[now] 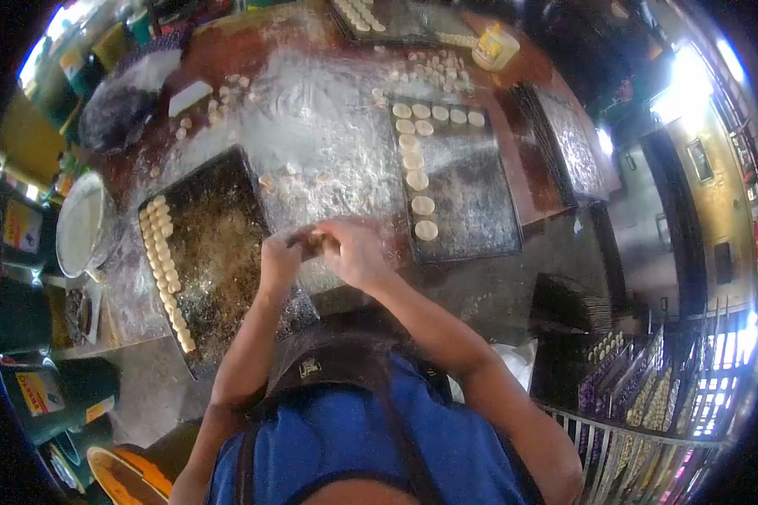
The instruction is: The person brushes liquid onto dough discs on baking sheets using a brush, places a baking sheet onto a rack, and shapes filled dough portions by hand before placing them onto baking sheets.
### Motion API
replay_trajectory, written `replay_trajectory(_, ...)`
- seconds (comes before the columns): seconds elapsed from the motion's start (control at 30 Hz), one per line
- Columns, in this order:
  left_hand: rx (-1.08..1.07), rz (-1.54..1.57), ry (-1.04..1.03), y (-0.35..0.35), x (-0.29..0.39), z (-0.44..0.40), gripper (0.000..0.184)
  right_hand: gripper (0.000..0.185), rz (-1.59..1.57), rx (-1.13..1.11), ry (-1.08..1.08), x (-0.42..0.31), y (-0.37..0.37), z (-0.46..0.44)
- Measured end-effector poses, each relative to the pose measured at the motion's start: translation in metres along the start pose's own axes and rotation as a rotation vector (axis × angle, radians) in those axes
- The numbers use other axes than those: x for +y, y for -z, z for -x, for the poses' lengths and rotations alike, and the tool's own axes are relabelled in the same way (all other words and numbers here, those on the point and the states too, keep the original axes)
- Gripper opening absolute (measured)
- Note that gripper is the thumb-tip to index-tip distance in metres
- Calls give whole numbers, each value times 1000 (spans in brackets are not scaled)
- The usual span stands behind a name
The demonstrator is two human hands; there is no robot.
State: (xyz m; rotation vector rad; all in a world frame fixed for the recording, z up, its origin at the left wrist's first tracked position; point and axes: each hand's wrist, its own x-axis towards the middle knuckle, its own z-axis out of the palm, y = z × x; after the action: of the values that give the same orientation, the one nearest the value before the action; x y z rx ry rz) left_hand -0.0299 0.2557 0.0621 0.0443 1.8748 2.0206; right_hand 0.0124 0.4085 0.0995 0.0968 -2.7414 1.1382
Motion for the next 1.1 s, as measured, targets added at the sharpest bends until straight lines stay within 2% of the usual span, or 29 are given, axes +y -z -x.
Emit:
replay_trajectory(0.03, 3, -2, 7, -3, -6, -2, 28, 24, -59, 83, 166, 3, -3, 3)
replay_trajectory(0.1, 48, -142, -87, -18, -23, -7, 27, 26, -24, -16, 150, 41, -12, -3)
replay_trajectory(0.13, 52, -528, -256, -28, -22, -1, 32, 28, -42, -65, 45, 60, -15, -11)
replay_trajectory(0.17, 66, -532, -236, -31, -26, -5, 32, 30, -62, -120, -60, 80, -18, -19)
replay_trajectory(0.2, 12, -757, -296, -34, -30, -8, 34, 34, -70, -296, -288, 82, -12, -28)
replay_trajectory(0.23, -47, -980, -351, -37, -34, -12, 35, 34, -85, -330, -294, 86, -8, -25)
replay_trajectory(0.27, -39, -992, -316, -35, -37, -17, 35, 35, -333, -376, -308, 92, -5, -26)
replay_trajectory(0.3, -22, -920, -394, -28, -40, -25, 31, 36, -584, -410, -323, 98, -2, -29)
replay_trajectory(0.37, 21, -763, -547, -26, -51, -35, 23, 36, -551, -502, -319, 109, 5, -36)
replay_trajectory(0.43, 107, -764, -439, -49, -66, -32, 23, 33, -141, -320, 198, 133, -6, -34)
replay_trajectory(0.47, 195, -761, -386, -56, -67, -36, 24, 30, -191, -286, 247, 148, -15, -34)
replay_trajectory(0.5, 206, -778, -362, -56, -64, -37, 24, 30, -218, -301, 247, 148, -14, -39)
replay_trajectory(0.57, 393, -647, -301, -59, -55, -31, 29, 30, -204, -323, 105, 139, -4, -48)
replay_trajectory(0.6, 380, -766, -334, -55, -54, -29, 32, 30, -223, -346, 97, 141, -5, -51)
replay_trajectory(0.63, 390, -773, -308, -55, -57, -29, 32, 31, -111, -448, 161, 144, -8, -59)
replay_trajectory(0.7, 284, -846, -223, -51, -63, -31, 20, 31, -8, -560, 240, 139, -8, -72)
replay_trajectory(0.77, 272, -801, -187, -59, -54, -31, 21, 30, -75, -711, 137, 123, -3, -82)
replay_trajectory(0.8, 281, -754, -284, -64, -52, -29, 23, 29, -104, -598, 165, 121, -3, -81)
replay_trajectory(0.83, 291, -707, -388, -65, -51, -27, 24, 29, -103, -590, 179, 118, -4, -84)
replay_trajectory(0.87, 293, -714, -400, -64, -49, -21, 24, 30, 60, -692, 177, 112, -6, -85)
replay_trajectory(0.93, 191, -680, -265, -53, -45, -1, 27, 35, 291, -925, 176, 104, -15, -93)
replay_trajectory(0.97, 143, -665, -202, -42, -40, 8, 29, 35, 288, -904, 191, 97, -16, -93)
replay_trajectory(1.0, 225, -746, -324, -25, -38, 16, 28, 38, 221, -699, 169, 84, -11, -94)
replay_trajectory(1.03, 229, -752, -349, -8, -35, 22, 28, 42, 159, -493, 148, 70, -10, -95)
replay_trajectory(1.07, 375, -636, -258, 9, -32, 28, 27, 56, 278, -321, 116, 70, -28, -91)
replay_trajectory(1.1, 506, -508, -169, 25, -27, 33, 26, 56, 295, -292, 119, 76, -51, -81)
